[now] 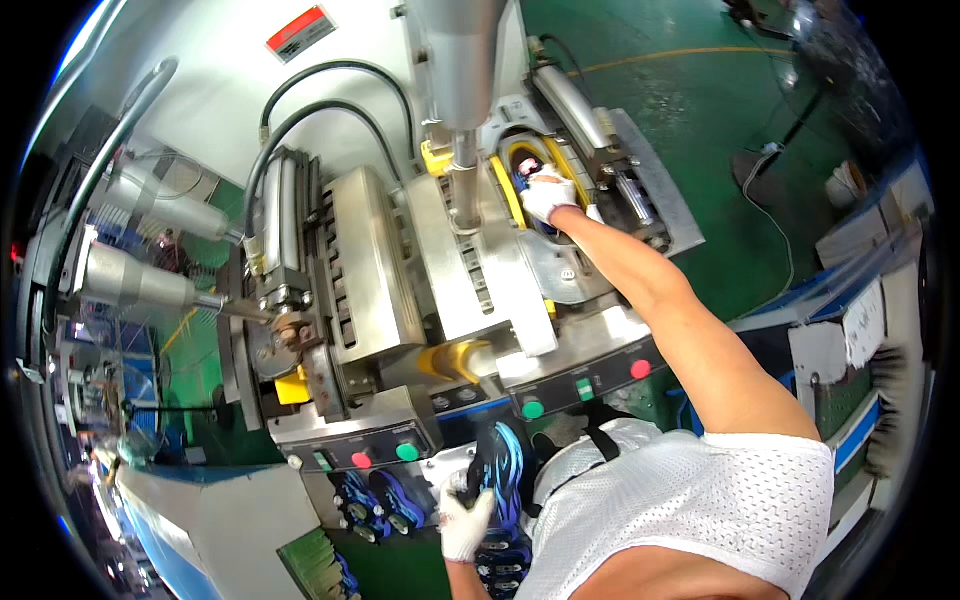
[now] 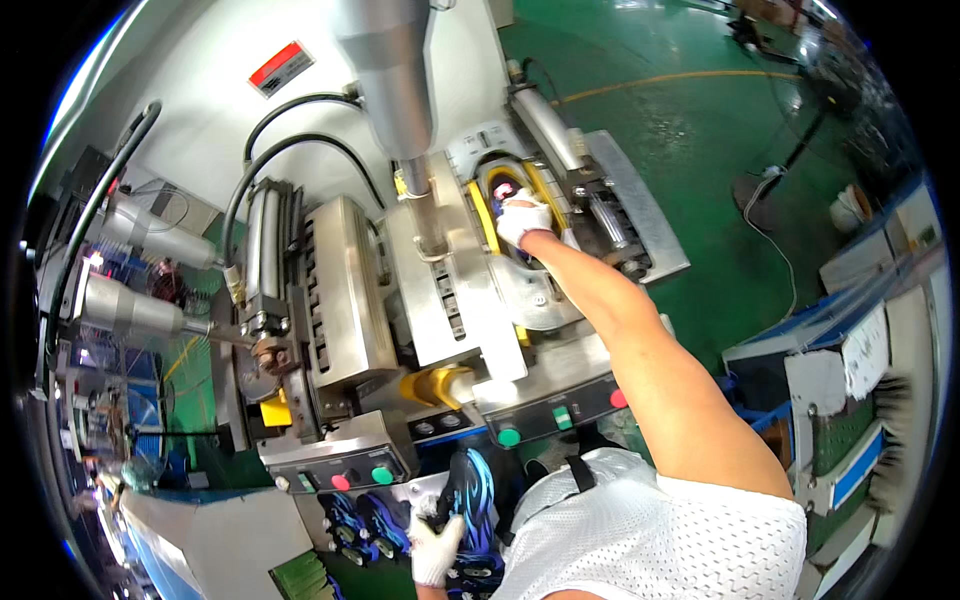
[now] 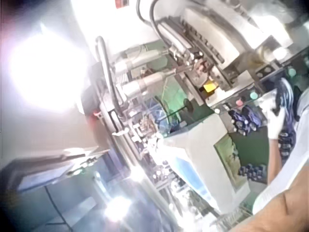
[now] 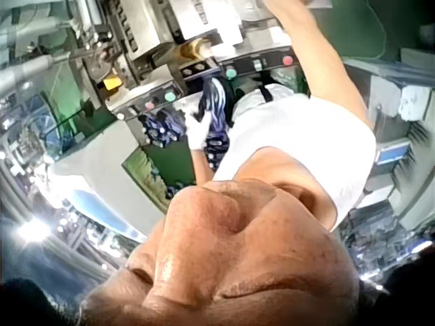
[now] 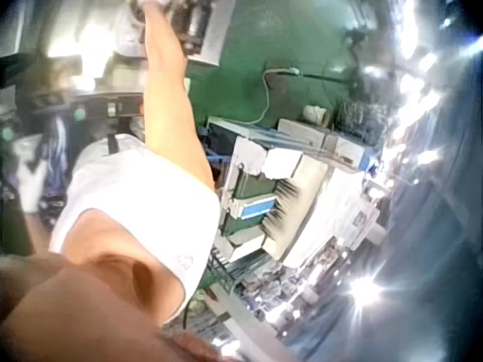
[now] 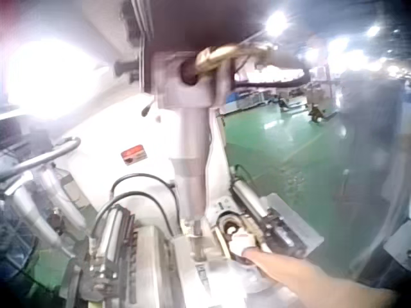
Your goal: The person places blue and black shoe components into an industrial press machine and then moves them onto a conveyor belt.
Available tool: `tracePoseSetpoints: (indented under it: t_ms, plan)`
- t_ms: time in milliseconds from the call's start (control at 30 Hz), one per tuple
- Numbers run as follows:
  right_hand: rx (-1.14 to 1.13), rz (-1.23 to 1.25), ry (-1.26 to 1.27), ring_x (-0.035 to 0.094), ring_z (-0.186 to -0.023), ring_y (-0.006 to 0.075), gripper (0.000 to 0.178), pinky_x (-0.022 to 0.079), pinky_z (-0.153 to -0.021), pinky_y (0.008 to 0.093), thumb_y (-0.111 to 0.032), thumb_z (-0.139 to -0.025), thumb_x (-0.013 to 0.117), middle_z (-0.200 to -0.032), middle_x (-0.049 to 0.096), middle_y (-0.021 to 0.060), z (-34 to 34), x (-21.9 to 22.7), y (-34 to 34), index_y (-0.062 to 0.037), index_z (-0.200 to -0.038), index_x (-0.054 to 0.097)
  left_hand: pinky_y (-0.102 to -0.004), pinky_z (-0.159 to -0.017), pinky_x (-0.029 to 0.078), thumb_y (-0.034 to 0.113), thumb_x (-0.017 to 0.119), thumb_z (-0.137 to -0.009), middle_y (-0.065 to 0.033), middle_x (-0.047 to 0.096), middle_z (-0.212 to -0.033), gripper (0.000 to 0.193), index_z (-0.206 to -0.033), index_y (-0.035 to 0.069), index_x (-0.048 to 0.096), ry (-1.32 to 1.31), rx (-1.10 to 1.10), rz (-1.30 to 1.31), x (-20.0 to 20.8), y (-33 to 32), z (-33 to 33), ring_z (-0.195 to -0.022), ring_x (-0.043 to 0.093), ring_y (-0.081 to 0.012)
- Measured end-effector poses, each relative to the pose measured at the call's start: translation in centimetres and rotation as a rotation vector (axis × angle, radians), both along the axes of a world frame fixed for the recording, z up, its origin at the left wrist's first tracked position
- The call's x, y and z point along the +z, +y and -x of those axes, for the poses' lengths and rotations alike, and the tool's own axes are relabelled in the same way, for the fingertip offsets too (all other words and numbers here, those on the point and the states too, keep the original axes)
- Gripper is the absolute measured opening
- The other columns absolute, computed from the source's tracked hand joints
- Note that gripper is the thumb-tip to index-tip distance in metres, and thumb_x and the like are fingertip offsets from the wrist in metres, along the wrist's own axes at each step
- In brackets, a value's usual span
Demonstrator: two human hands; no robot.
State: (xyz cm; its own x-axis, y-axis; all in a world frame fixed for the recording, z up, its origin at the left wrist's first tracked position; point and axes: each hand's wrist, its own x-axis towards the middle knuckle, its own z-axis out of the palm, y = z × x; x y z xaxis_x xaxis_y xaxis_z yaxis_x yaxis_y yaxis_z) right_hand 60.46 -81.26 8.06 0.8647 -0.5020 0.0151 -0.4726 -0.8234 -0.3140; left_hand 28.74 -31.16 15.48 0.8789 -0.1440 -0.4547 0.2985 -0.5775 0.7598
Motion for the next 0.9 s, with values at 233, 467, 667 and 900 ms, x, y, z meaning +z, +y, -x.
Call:
tracePoseSetpoints:
  t_ms: [233,467,667,900]
  plan:
    - [-0.046,0.101,-0.082,0.066,-0.115,0.0364,0.058,0.052,-0.099,0.0478,-0.055,-0.087,0.061,-0.118,0.070,0.0236,-1.9,-2.0,1.2,-0.0027,-0.111,0.075,-0.0419,-0.106,0.045,0.015,0.075,-0.088,-0.0207,0.058,-0.129,0.059,-0.136,-0.006,0.047,-0.116,0.809,-0.320,-11.2,6.8,12.6,-0.119,0.057,-0.0333]
    - [0.175,-0.075,-0.157,0.071,-0.099,0.0412,0.068,0.052,-0.088,0.0478,-0.057,-0.087,0.066,-0.115,0.073,0.0258,4.1,2.8,4.5,0.0026,-0.121,0.069,-0.0510,-0.108,0.043,0.038,0.067,-0.093,-0.0308,0.055,-0.136,0.071,-0.144,-0.006,0.042,0.110,0.819,-0.444,-19.6,5.2,10.6,-0.127,0.054,-0.0465]
    - [0.894,-0.115,-0.388,0.026,-0.154,0.0430,0.084,0.022,-0.127,0.0447,-0.017,-0.088,0.075,-0.162,0.028,0.0324,25.8,1.1,26.0,0.0078,-0.156,0.030,-0.0462,-0.111,0.044,0.020,0.077,-0.088,-0.0289,0.054,-0.139,0.070,-0.144,-0.005,0.043,-0.161,0.818,-0.266,-21.0,6.8,14.1,-0.131,0.054,-0.0432]
    - [1.045,0.378,0.106,0.020,-0.152,0.0526,0.103,0.019,-0.124,0.0590,-0.034,-0.077,0.081,-0.163,0.023,0.0326,29.1,-4.7,30.0,0.0079,-0.156,0.029,-0.0434,-0.112,0.044,0.009,0.073,-0.089,-0.0240,0.050,-0.141,0.061,-0.142,-0.005,0.046,-0.371,1.042,0.082,-13.8,9.9,23.0,-0.132,0.052,-0.0375]
